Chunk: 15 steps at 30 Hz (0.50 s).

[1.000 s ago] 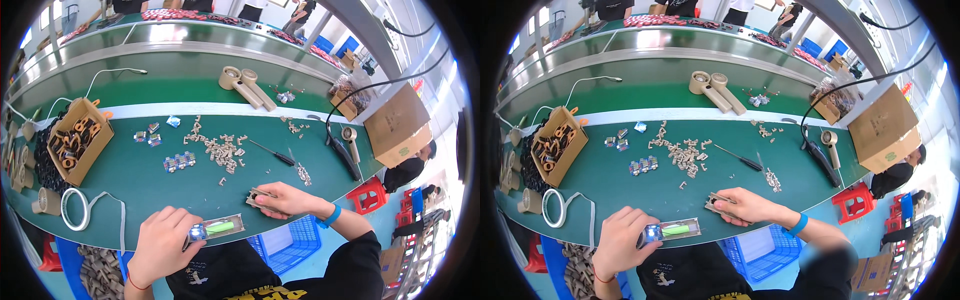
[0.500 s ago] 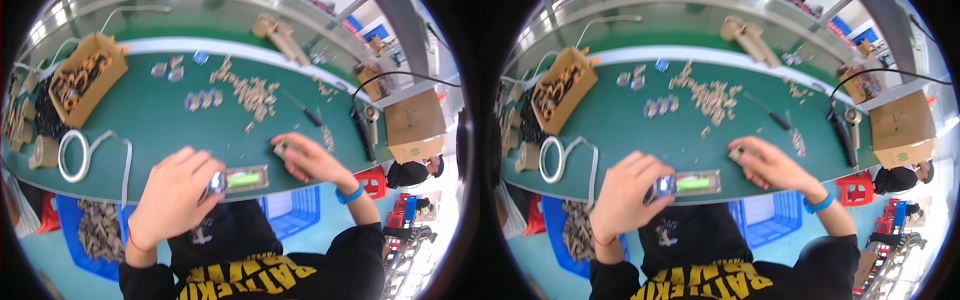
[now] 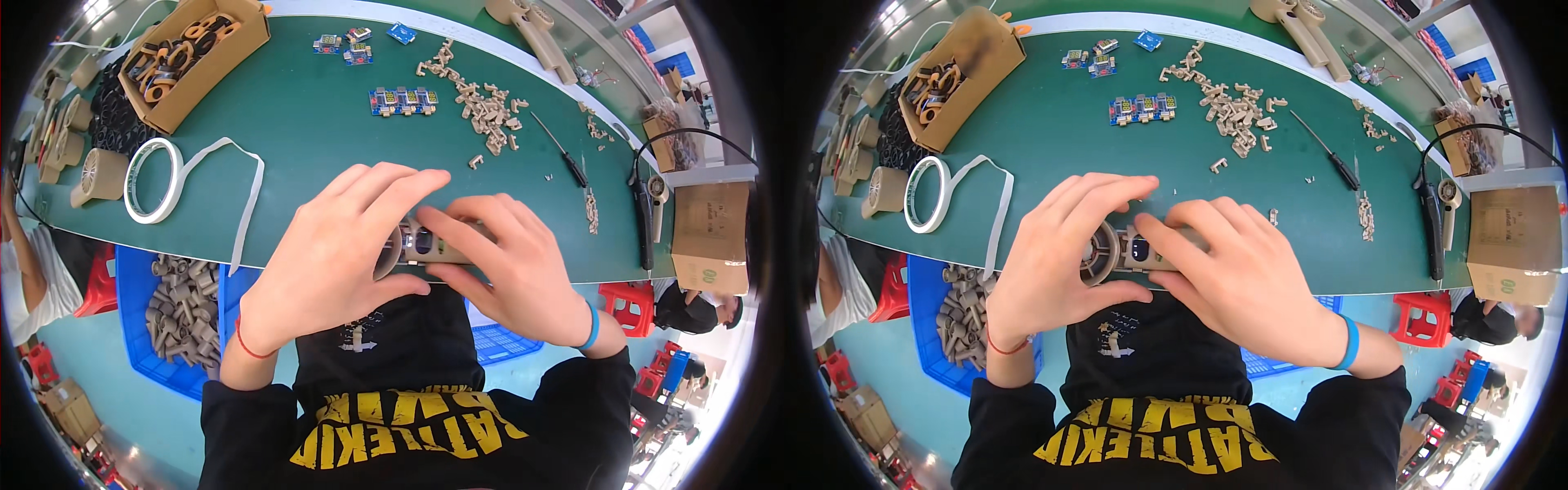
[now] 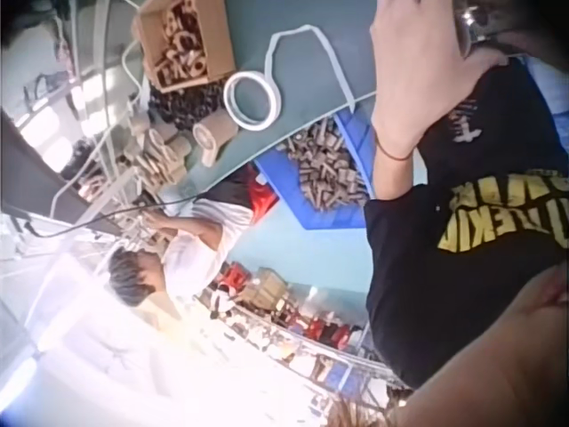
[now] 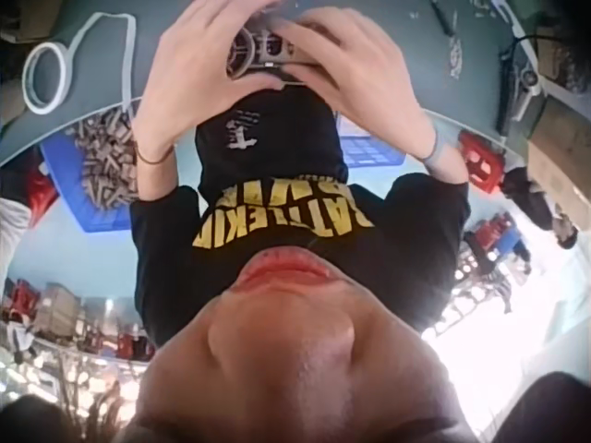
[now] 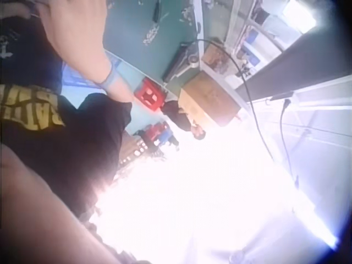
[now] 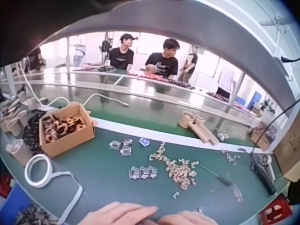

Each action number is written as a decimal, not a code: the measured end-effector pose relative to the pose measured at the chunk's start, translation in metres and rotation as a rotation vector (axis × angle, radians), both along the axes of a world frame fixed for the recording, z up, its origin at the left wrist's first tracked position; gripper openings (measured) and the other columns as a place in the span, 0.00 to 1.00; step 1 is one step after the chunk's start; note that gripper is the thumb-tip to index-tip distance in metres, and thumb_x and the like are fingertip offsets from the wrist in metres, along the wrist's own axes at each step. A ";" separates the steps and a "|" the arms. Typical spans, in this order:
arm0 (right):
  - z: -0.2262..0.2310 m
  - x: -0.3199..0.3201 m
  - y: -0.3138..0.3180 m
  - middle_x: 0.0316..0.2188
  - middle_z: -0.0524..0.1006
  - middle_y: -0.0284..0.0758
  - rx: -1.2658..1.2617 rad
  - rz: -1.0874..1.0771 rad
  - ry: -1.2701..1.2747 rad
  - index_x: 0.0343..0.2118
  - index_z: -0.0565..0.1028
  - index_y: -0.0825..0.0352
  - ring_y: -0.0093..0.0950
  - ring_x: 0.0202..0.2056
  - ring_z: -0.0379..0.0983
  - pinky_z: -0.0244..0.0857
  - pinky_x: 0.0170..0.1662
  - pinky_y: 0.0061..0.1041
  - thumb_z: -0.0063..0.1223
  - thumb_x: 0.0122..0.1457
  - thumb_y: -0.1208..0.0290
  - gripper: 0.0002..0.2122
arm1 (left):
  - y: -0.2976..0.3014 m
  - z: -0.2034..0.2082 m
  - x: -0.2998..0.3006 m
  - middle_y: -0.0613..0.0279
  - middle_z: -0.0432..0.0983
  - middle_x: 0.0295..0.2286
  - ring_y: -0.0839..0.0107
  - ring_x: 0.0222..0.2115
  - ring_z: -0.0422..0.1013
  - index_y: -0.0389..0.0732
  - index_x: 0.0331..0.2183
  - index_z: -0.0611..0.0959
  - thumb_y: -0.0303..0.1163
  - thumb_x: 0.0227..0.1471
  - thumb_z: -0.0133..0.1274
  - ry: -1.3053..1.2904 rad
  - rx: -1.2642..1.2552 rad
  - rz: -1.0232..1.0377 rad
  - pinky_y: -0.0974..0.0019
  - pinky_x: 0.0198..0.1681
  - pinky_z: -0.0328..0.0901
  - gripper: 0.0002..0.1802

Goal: Assembling components of a small handheld fan, including the motor, battery, and casing.

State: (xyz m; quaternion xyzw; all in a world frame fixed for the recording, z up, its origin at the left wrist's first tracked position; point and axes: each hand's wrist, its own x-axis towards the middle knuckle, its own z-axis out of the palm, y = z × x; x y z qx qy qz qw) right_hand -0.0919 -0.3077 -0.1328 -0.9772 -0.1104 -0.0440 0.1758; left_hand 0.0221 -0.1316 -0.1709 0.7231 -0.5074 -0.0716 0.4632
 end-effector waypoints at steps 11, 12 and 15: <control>-0.016 0.006 0.006 0.36 0.75 0.33 0.109 0.012 -0.047 0.45 0.78 0.63 0.32 0.37 0.71 0.67 0.38 0.31 0.65 0.42 0.72 0.22 | -0.001 -0.005 0.002 0.60 0.77 0.36 0.61 0.36 0.72 0.42 0.46 0.78 0.33 0.21 0.73 -0.023 -0.004 0.036 0.63 0.40 0.67 0.42; -0.020 0.005 0.006 0.38 0.75 0.33 0.123 0.015 -0.099 0.45 0.77 0.64 0.32 0.38 0.72 0.68 0.39 0.31 0.65 0.42 0.72 0.23 | -0.002 -0.004 0.001 0.61 0.77 0.35 0.61 0.35 0.72 0.42 0.46 0.78 0.33 0.22 0.73 -0.024 -0.013 0.047 0.63 0.39 0.67 0.40; -0.024 0.001 0.006 0.42 0.76 0.36 0.197 -0.012 -0.067 0.46 0.77 0.65 0.35 0.40 0.74 0.69 0.41 0.32 0.66 0.42 0.72 0.23 | -0.003 -0.004 -0.003 0.62 0.77 0.32 0.62 0.34 0.72 0.42 0.44 0.79 0.32 0.25 0.72 -0.019 0.007 0.088 0.63 0.38 0.67 0.37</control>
